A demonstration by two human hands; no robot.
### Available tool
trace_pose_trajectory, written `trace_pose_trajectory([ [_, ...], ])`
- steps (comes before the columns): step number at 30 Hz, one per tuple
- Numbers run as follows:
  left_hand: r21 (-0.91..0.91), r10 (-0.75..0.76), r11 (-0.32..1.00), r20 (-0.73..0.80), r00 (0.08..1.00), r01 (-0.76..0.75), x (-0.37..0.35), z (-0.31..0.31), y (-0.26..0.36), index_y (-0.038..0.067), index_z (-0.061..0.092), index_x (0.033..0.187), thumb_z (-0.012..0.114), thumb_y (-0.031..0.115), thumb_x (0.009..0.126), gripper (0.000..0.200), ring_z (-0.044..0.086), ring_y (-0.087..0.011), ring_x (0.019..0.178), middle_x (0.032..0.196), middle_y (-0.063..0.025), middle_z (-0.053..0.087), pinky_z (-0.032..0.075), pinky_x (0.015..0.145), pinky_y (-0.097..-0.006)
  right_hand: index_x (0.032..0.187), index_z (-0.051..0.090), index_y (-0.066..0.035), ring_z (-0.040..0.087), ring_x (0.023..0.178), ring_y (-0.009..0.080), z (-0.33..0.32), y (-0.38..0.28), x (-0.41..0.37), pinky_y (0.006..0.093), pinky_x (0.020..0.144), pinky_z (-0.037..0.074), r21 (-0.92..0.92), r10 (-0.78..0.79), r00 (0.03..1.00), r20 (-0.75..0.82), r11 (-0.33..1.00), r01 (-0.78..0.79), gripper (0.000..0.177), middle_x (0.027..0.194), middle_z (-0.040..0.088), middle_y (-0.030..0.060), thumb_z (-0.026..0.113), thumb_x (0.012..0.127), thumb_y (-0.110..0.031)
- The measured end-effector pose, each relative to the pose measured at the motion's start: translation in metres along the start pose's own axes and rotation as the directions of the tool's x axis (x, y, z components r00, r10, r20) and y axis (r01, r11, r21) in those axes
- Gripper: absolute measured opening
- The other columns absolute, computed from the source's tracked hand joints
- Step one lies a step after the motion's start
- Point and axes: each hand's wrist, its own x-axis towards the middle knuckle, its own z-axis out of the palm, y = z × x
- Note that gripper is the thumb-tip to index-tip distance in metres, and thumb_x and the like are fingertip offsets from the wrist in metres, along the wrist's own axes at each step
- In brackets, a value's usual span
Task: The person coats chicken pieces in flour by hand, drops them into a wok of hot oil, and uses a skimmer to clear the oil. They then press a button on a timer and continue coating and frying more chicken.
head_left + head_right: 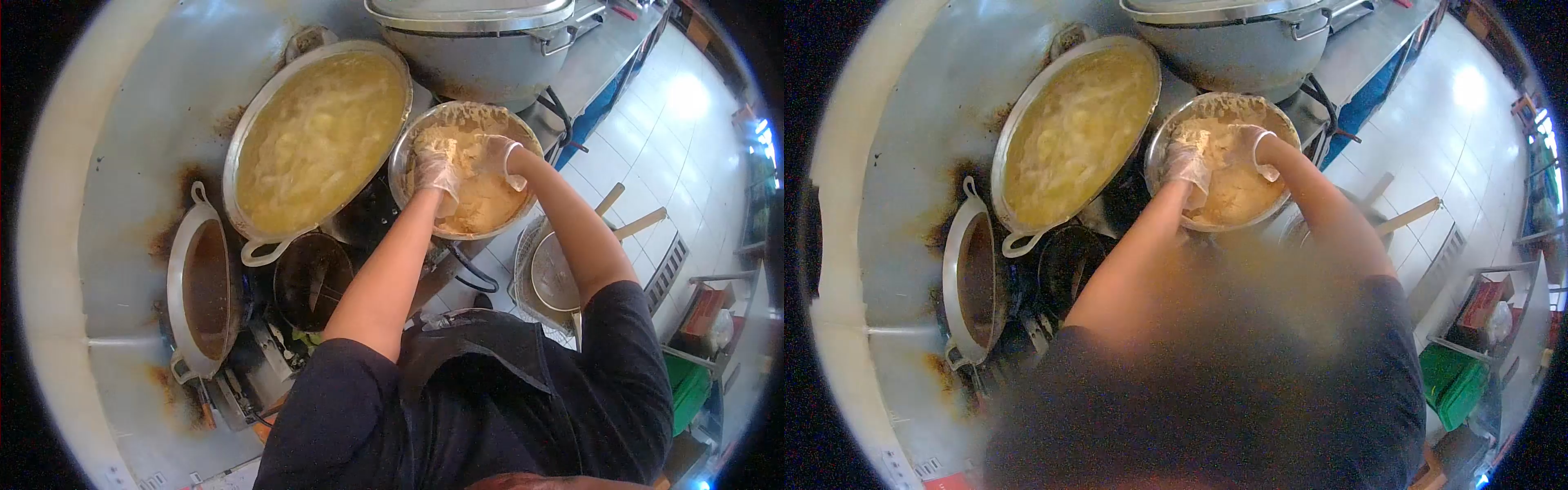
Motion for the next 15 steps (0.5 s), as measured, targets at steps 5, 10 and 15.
trace_pose_trajectory([
  [5,0.081,0.089,0.993,0.034,0.995,-0.091,0.031,0.001,-0.036,0.005,0.057,0.121,0.058,0.023,0.090,0.036,0.061,-0.0240,0.094,0.109,-0.0119,0.064,0.049,0.081,-0.0367,0.112,0.064,-0.011,0.062,0.101,0.0290,-0.011,0.002,-0.009,0.0340,0.092,0.046,-0.504,-0.140,0.967,0.211,0.832,0.230,0.049,0.111,0.066,0.0121,0.073,0.067,-0.025],
  [10,0.202,0.049,0.979,-0.132,0.990,-0.021,-0.003,0.000,0.015,0.005,0.060,0.116,0.060,0.023,0.088,0.033,0.063,-0.0266,0.099,0.110,-0.0146,0.065,0.049,0.083,-0.0382,0.111,0.064,-0.008,0.062,0.103,0.0288,0.026,0.019,-0.001,0.0326,0.094,0.046,-0.683,-0.180,0.903,-0.390,0.714,-0.152,0.039,0.110,0.065,0.0138,0.063,0.074,-0.021],
  [15,0.945,0.329,0.112,0.256,0.909,-0.307,0.055,0.004,-0.051,0.005,0.066,0.103,0.048,0.020,0.090,0.027,0.065,-0.0267,0.094,0.100,-0.0148,0.068,0.051,0.081,-0.0387,0.111,0.064,-0.004,0.062,0.104,0.0270,0.000,-0.035,-0.011,0.0327,0.092,0.046,-0.479,0.032,0.989,-0.142,0.872,-0.097,0.034,0.113,0.065,0.0153,0.047,0.087,-0.021],
])
